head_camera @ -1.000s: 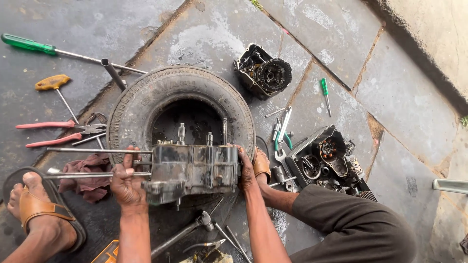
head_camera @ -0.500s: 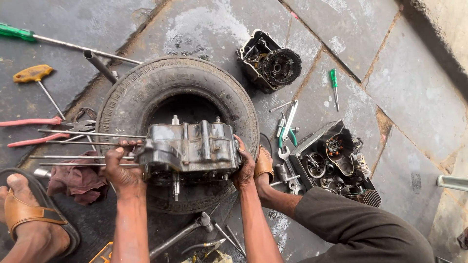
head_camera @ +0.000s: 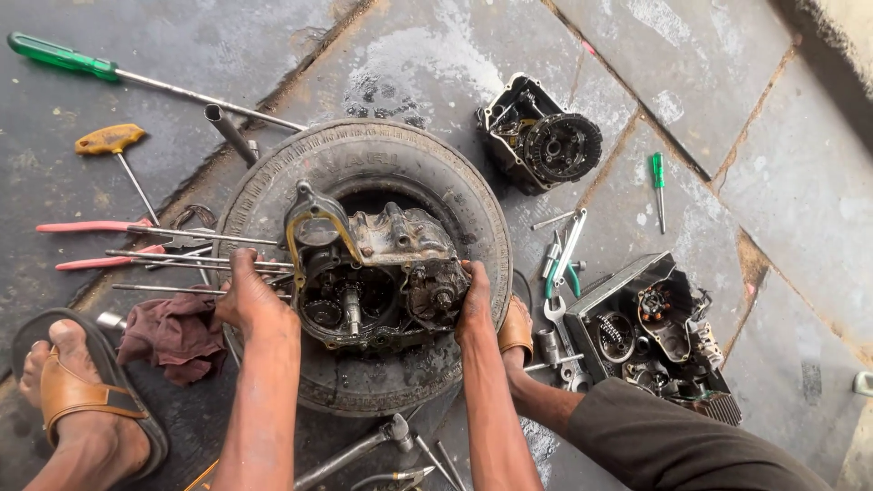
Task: The person sits on the ground and works on a motorcycle engine crankcase resting on a tire. They loosen and remove bolts by hand and with a cordless impact wrench, reposition the crankcase cover, and wipe parts and hands with a rag while other engine components and hand tools lie around the work area.
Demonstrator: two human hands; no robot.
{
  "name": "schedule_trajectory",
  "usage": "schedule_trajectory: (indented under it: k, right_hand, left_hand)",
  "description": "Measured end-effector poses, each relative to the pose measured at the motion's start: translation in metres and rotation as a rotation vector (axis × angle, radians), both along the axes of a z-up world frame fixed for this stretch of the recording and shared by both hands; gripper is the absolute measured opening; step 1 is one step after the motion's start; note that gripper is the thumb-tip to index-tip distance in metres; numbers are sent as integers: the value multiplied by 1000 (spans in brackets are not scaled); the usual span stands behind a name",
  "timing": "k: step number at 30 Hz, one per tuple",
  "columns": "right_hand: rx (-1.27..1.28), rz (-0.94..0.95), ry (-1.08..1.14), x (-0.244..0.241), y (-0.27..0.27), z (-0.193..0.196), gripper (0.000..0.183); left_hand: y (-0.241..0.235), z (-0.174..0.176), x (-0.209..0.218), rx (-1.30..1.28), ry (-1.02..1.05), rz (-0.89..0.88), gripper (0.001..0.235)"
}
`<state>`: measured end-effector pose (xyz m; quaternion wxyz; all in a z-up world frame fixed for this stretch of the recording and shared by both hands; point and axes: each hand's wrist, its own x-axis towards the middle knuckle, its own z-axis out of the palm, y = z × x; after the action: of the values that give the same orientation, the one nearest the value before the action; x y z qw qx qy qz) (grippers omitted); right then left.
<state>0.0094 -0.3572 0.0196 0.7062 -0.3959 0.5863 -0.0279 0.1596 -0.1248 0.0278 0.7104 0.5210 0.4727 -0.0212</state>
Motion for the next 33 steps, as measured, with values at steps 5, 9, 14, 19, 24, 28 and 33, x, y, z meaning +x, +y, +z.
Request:
schedule_trajectory:
  k: [5,9,14,19,24,28,33]
  right_hand:
    - [-39,145,134,27,-20,14,57]
    - [-136,383,227,32,-49,27,69]
    - [-273,582,265,30,-74,2,77]
    - [-231,534,270,29,-58,25,79]
    - [-188,453,363,38,-57,33,82]
    - [-211,524,355,34,-68,14,85]
    - [-199,513,333,39,-62,29,85]
  left_hand:
    - [-11,-14,12,52,17,74,25]
    - [-25,-9,6,31,201,256,37]
    - [-41,9,10,35,320,336,45]
    - [-37,20,7,28,322,182,40]
    - [9,-8,-25,89,313,-171,39]
    - [25,109,-23,407,263,-900,39]
    - [66,51,1,1398,-351,-1472,78]
